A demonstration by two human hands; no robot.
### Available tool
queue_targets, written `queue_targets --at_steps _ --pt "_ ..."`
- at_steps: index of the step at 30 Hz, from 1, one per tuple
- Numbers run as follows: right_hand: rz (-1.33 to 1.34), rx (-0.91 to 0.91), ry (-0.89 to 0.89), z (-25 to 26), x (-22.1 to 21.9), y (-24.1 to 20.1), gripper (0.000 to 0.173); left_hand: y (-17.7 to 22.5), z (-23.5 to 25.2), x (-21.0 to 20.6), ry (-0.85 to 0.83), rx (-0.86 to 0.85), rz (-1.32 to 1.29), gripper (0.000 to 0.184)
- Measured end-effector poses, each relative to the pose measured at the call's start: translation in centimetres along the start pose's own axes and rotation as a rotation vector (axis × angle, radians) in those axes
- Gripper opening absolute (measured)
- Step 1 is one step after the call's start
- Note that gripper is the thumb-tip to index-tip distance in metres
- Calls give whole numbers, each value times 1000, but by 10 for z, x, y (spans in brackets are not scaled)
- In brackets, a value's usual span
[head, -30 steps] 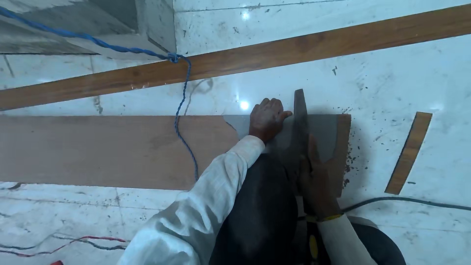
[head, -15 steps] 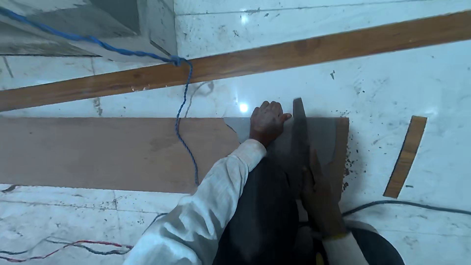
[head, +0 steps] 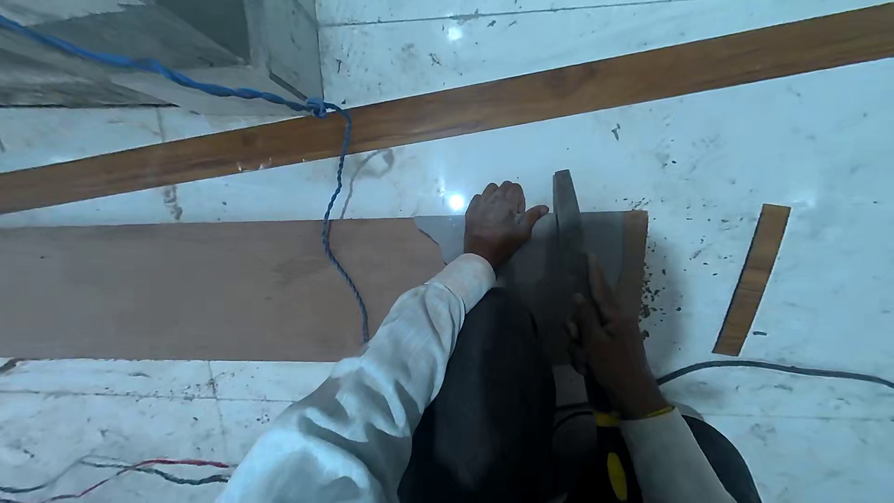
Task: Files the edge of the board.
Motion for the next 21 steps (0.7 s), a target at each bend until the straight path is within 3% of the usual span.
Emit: queue_targets --at_steps 21 --pt "123 -19 -40 0 -3 11 58 0 -1 1 53 9 -5 45"
Point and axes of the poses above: each hand's wrist, its own z-axis towards the middle knuckle, its own x-axis out of the back of the hand, y = z × x, the point moved 8 cm from there along z, towards the middle knuckle, and after that the axes turned 10 degrees about z, right-handed, at the moved point
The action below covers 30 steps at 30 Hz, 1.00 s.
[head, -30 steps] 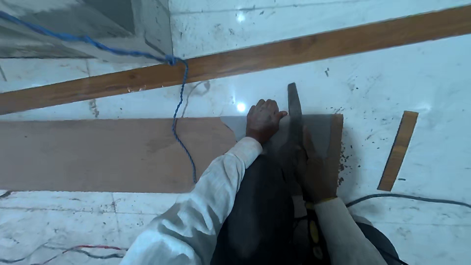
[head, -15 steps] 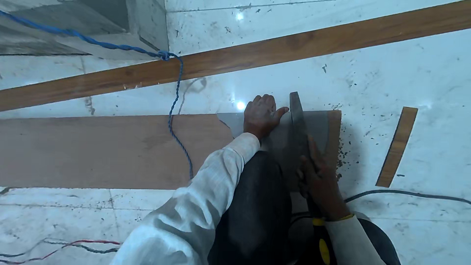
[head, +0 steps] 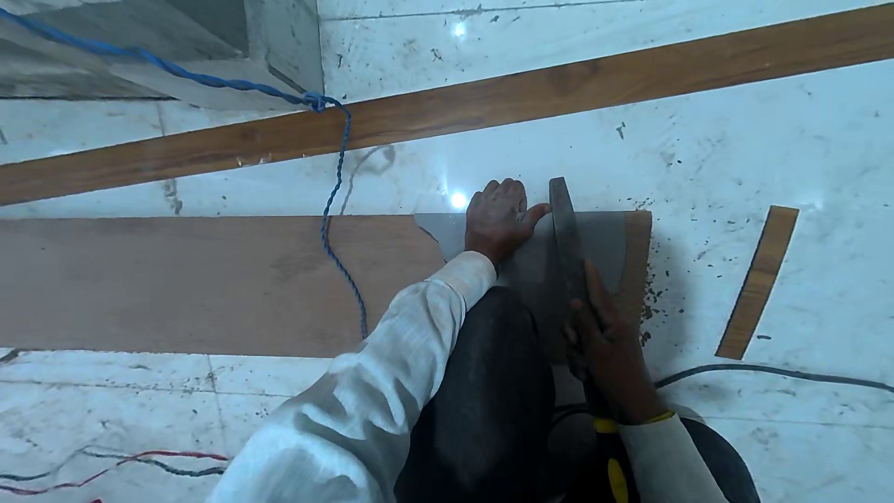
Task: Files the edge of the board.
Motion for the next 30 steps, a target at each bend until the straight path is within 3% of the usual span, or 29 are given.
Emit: queue_targets --at_steps 15,25,30 --pt "-89 14 16 -3 0 -3 58 1 1 0 -53 1 14 46" --pt "-427 5 90 -9 -2 -13 57 0 0 -2 -80 5 28 46" --pt "-527 136 107 4 -12 -28 57 0 3 4 -107 28 29 48"
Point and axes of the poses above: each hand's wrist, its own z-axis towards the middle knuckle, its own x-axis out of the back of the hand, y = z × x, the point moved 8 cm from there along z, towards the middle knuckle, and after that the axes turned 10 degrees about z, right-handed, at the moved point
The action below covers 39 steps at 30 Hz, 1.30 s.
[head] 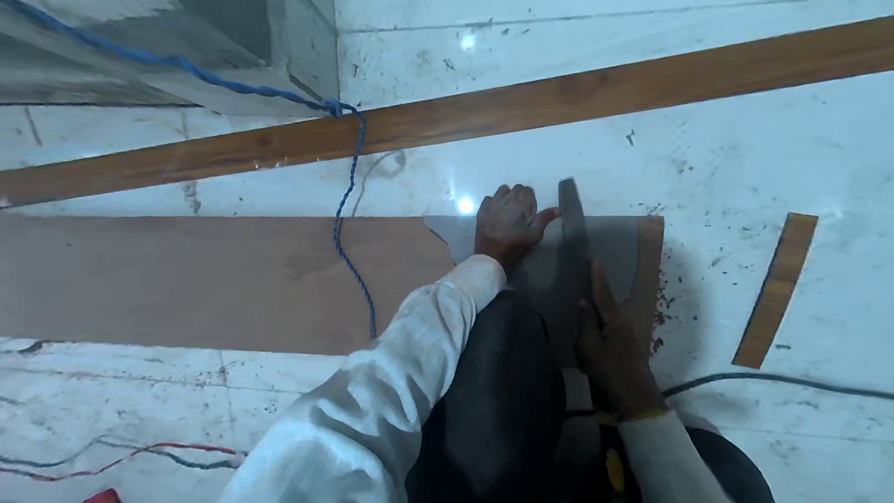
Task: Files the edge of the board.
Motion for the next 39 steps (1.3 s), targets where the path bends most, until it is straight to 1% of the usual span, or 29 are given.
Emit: queue_targets --at_steps 2,4,5,7,9,11,13,15,18,21,23,29,32,35,39 --pt "-30 3 -8 6 -1 2 56 2 -9 -8 -5 -15 13 49" --pt "-13 41 4 7 3 1 58 5 -4 -5 38 -32 11 49" --pt "-10 63 20 1 4 1 58 5 -2 -3 62 -37 10 49" --pt "-12 25 30 -11 0 7 57 2 -3 -4 36 -23 9 49" --pt "-79 5 32 -2 -3 7 57 1 -3 -6 23 -20 15 48" --pt "-136 31 40 14 -3 5 57 3 -6 -9 7 -20 14 47" --pt "-122 44 13 27 -1 5 58 2 -3 -5 27 -26 17 47" --pt "-39 15 -21 21 6 9 58 2 -4 -6 64 -39 8 47" --pt "215 -29 -45 3 13 12 57 2 -3 -5 58 -46 6 47" --pt "317 -91 -82 -4 8 21 57 2 -3 -7 71 -51 -2 47" --pt "349 -107 -87 -4 4 22 58 1 -1 -5 95 -54 -5 47" --pt "382 -82 -72 -4 0 25 57 1 -2 -5 101 -59 -17 46" --pt "377 -99 -68 -5 1 25 57 0 -2 -6 88 -49 -12 46" --pt "394 -100 -74 -4 1 26 58 1 -2 -5 136 -72 -9 46" --pt "435 -90 -79 -4 0 29 57 2 -3 -5 114 -73 -15 47"
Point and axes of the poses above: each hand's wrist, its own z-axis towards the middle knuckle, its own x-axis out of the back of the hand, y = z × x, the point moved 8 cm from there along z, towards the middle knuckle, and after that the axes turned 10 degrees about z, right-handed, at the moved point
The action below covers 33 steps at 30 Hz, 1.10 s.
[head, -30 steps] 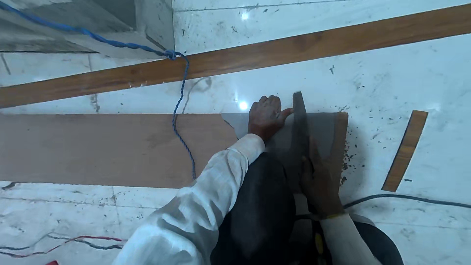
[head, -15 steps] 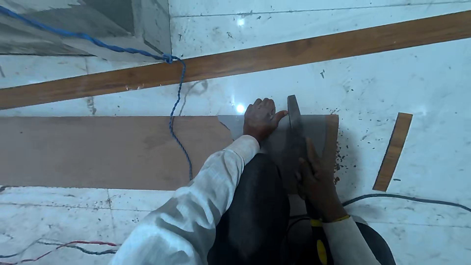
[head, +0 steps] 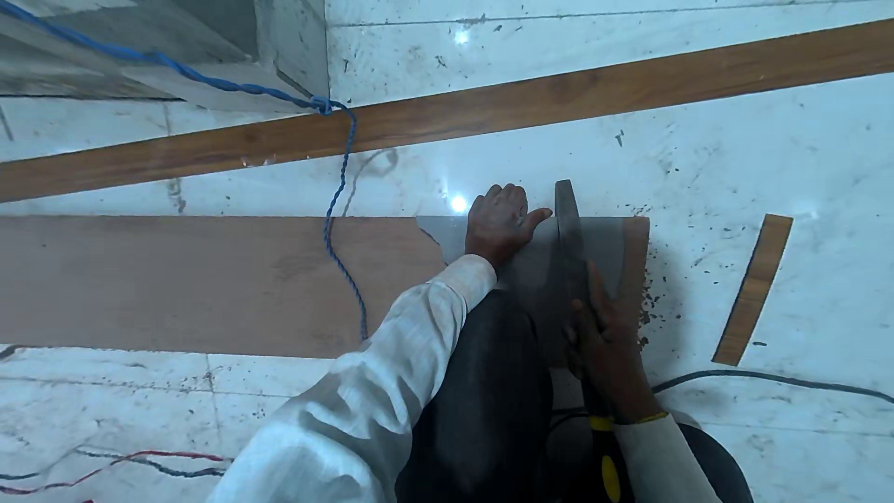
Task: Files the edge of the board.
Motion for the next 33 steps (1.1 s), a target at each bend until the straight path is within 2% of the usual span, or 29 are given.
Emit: queue_targets --at_steps 11,17,33 --pt "74 -43 -4 -1 0 0 58 -1 0 -1 -2 5 0 45" --pt "70 -49 -6 -1 1 -1 58 0 1 -2 -64 33 24 46" --pt "62 -24 -25 0 1 3 58 0 0 -1 -20 17 16 46"
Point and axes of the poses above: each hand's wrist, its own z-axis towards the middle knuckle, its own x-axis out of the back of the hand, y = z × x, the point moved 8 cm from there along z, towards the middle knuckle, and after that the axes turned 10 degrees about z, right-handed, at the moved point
